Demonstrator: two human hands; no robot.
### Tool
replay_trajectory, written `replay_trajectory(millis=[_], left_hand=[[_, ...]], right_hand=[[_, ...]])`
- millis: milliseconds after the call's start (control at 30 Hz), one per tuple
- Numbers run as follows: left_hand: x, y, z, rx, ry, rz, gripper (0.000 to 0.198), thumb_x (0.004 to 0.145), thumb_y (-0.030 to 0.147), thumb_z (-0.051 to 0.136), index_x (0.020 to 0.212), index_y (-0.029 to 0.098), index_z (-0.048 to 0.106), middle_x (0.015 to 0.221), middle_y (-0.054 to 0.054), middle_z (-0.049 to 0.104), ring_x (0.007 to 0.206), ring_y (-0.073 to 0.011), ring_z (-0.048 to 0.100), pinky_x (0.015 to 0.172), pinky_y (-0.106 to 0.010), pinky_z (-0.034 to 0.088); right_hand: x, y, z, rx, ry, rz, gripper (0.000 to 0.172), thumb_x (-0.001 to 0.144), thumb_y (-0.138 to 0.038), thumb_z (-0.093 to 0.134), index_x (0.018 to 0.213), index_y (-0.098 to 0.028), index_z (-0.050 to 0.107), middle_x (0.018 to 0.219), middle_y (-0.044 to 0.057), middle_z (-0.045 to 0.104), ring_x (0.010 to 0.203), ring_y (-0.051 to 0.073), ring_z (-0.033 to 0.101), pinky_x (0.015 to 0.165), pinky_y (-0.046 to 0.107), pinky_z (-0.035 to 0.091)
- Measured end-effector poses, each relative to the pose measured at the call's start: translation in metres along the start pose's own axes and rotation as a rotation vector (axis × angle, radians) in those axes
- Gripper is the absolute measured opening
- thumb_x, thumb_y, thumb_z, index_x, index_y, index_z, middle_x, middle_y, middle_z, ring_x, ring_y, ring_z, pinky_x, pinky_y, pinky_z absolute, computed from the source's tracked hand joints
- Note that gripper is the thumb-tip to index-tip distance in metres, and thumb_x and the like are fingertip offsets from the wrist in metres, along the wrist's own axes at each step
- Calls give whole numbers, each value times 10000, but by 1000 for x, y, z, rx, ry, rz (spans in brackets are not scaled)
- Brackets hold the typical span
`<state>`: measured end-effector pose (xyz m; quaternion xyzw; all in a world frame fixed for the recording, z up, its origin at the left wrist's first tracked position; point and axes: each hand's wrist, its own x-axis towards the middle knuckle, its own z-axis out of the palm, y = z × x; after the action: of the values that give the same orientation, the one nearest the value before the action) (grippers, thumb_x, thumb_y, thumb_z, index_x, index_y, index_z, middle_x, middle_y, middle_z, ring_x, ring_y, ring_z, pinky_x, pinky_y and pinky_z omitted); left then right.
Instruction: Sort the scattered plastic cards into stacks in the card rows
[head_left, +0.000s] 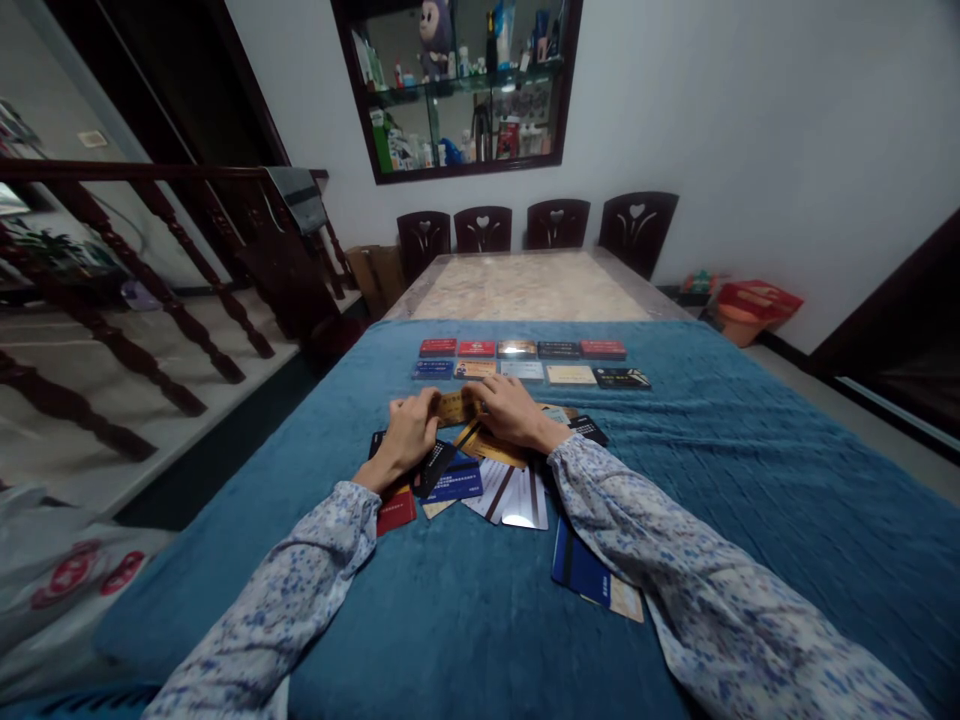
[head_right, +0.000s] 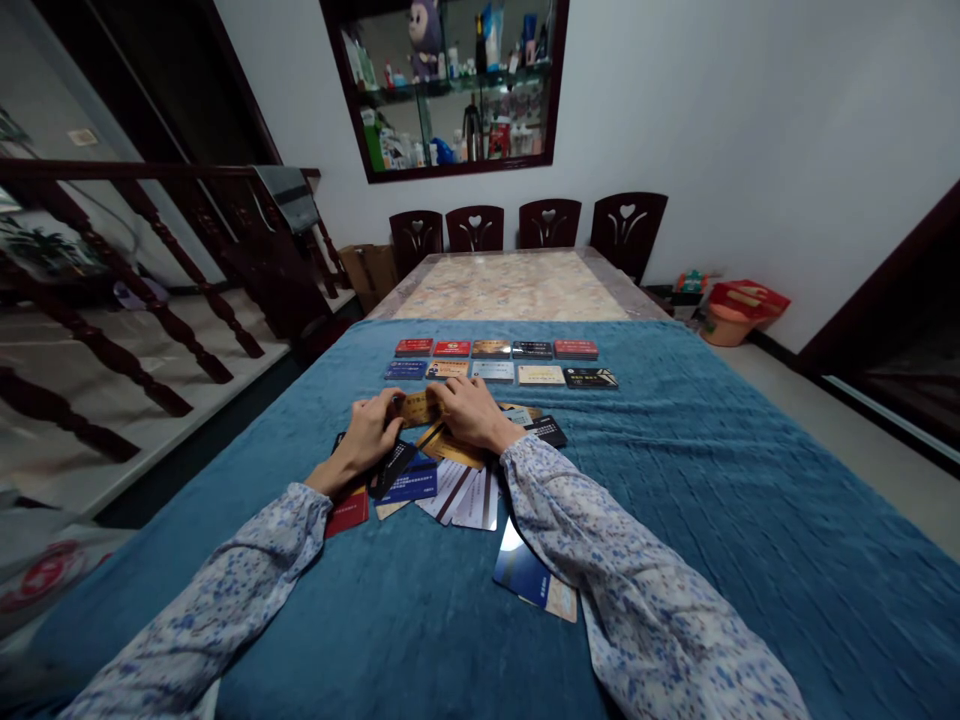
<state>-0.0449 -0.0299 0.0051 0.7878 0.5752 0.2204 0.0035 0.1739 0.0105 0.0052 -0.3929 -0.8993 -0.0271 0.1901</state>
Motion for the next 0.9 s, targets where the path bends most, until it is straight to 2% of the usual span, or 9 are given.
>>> replay_trajectory(millis=[133,433,667,900], left_hand=[[3,0,-1,-29,5,-12,395,860,128,513,1248,169,570,1073,-102,725,1007,-273,679,1004,-473,427],[8,3,-4,-25,-10,20,575,809,187,642,1374,175,538,1332,-149,671,1182,-313,626,1069,-493,416],[21,3,-12,-3,-61,47,562,818,182,658,1367,174,538,1315,-153,669,1202,-328,607,1043,-492,425],[38,14,-24,70,-109,62,517,811,193,703,1314,182,582,1266,-149,637,1226,-358,556,1017,-510,410]], right_hand=[[1,1,-3,-7,-5,3,564,882,-211,639,1435,-172,534,1335,177,637,1211,316,532,944,404,380],[2,4,-12,-45,-33,36,575,896,-256,622,1448,-134,514,1322,199,649,1196,332,539,910,414,401],[5,10,-28,-81,-82,11,488,940,-329,624,1394,-164,554,1311,183,640,1177,314,515,876,396,396],[10,22,-47,-148,-127,-14,514,904,-336,706,1378,-182,580,1328,176,599,1213,319,481,891,396,387]])
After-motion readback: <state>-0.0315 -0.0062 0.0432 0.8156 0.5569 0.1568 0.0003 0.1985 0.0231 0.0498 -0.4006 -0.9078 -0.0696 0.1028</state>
